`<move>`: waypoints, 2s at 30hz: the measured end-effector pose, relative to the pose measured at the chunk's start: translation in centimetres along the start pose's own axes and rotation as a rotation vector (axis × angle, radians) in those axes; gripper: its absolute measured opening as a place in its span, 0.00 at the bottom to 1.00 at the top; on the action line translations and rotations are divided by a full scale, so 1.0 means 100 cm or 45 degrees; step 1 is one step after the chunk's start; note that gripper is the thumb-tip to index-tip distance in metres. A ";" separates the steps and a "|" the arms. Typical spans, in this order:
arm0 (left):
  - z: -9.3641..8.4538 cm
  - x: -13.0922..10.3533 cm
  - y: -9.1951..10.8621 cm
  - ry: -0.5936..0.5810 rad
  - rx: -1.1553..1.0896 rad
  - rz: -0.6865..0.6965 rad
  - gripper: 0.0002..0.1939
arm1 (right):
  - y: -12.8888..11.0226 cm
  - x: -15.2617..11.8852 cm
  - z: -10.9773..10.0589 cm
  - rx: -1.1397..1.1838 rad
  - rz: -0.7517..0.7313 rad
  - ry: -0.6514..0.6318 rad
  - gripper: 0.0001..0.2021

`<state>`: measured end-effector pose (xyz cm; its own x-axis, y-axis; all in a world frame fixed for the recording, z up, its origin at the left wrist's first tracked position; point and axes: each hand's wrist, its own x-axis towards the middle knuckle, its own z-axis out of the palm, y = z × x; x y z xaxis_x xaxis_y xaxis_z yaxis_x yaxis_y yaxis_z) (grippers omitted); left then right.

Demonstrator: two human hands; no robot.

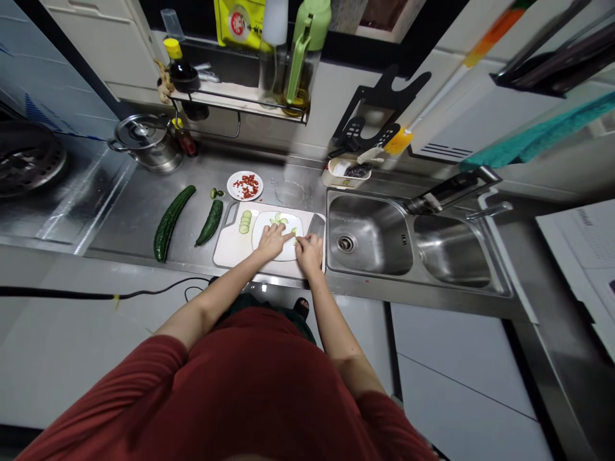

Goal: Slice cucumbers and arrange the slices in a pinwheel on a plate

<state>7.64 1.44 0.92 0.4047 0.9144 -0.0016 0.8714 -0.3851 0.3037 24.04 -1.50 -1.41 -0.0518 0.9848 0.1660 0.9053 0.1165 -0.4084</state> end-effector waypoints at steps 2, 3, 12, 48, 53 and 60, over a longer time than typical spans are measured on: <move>0.002 0.002 -0.002 -0.018 0.028 0.015 0.24 | 0.000 0.000 0.000 -0.003 0.004 -0.005 0.14; 0.002 0.002 -0.002 -0.023 0.032 0.019 0.24 | -0.001 0.000 0.000 -0.006 0.006 -0.006 0.14; 0.003 0.003 -0.003 -0.032 0.060 0.025 0.24 | -0.001 0.000 0.002 -0.025 0.011 0.002 0.13; -0.002 0.036 -0.006 0.064 -0.074 0.077 0.12 | -0.001 0.002 0.002 -0.061 -0.011 0.002 0.13; -0.002 0.034 -0.006 0.049 -0.025 0.086 0.13 | -0.002 0.002 0.001 -0.064 -0.010 -0.005 0.13; -0.002 0.035 -0.009 0.033 -0.016 0.175 0.13 | -0.002 0.003 0.001 -0.075 -0.011 -0.012 0.13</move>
<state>8.20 4.99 0.81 0.5126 0.8561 0.0655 0.8047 -0.5056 0.3112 23.79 -1.26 -1.31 -0.0635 0.9850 0.1604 0.9282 0.1173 -0.3531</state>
